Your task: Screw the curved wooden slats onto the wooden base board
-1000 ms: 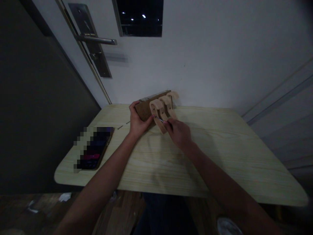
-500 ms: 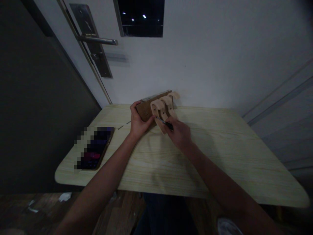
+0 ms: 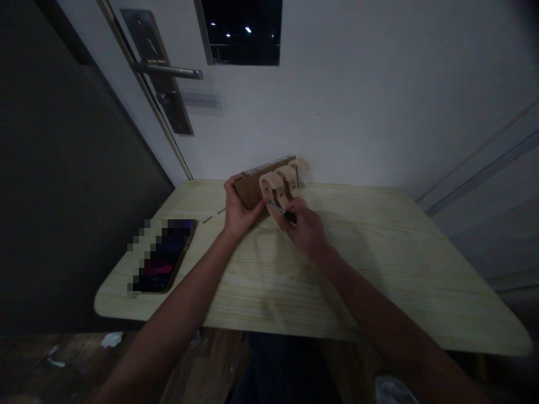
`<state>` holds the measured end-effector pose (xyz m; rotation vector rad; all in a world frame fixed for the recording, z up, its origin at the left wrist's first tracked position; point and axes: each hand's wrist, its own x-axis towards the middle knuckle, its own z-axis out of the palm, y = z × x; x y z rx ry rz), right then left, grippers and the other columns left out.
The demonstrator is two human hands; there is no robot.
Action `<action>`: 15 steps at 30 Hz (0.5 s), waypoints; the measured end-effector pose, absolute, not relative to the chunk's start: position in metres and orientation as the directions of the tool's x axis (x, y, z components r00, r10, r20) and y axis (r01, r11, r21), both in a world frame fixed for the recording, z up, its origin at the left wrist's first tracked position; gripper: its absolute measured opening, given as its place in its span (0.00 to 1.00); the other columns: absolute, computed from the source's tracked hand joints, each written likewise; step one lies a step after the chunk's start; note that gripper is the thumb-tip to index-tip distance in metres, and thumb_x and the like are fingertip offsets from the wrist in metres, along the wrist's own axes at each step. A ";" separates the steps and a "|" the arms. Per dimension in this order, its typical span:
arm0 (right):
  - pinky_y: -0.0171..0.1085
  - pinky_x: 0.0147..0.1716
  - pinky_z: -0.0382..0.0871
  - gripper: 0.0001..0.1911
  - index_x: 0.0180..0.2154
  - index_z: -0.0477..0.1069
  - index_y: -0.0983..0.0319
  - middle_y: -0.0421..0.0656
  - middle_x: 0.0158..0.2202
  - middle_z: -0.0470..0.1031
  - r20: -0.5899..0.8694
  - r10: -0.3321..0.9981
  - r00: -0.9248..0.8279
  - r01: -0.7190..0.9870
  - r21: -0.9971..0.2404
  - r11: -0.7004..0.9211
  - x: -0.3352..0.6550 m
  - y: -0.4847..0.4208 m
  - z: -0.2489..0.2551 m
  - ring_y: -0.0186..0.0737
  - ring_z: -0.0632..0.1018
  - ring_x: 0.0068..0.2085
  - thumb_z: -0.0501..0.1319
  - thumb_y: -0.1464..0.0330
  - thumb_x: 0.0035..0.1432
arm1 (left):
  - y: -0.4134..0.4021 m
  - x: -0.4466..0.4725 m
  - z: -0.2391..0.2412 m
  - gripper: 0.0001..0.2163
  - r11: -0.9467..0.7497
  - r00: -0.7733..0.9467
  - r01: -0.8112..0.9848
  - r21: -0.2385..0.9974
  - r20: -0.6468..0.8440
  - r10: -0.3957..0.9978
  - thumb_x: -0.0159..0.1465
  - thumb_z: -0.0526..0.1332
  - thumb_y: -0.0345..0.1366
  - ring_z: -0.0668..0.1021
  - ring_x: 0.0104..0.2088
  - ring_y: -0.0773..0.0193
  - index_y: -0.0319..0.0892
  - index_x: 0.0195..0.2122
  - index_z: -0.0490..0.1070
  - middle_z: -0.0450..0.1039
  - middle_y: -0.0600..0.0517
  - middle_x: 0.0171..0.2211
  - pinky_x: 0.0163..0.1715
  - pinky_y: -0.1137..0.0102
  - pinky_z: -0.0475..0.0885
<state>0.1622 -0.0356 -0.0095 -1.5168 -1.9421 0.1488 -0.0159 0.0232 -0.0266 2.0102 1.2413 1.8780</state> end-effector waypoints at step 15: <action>0.32 0.26 0.59 0.14 0.43 0.71 0.61 0.43 0.33 0.79 0.414 0.905 -0.100 0.838 -0.456 0.301 0.165 -0.037 -0.002 0.37 0.77 0.30 0.58 0.60 0.60 | 0.021 -0.014 -0.025 0.38 -0.659 -0.105 0.465 0.592 0.776 0.622 0.47 0.72 0.46 0.69 0.52 0.55 0.47 0.53 0.52 0.60 0.46 0.51 0.55 0.58 0.66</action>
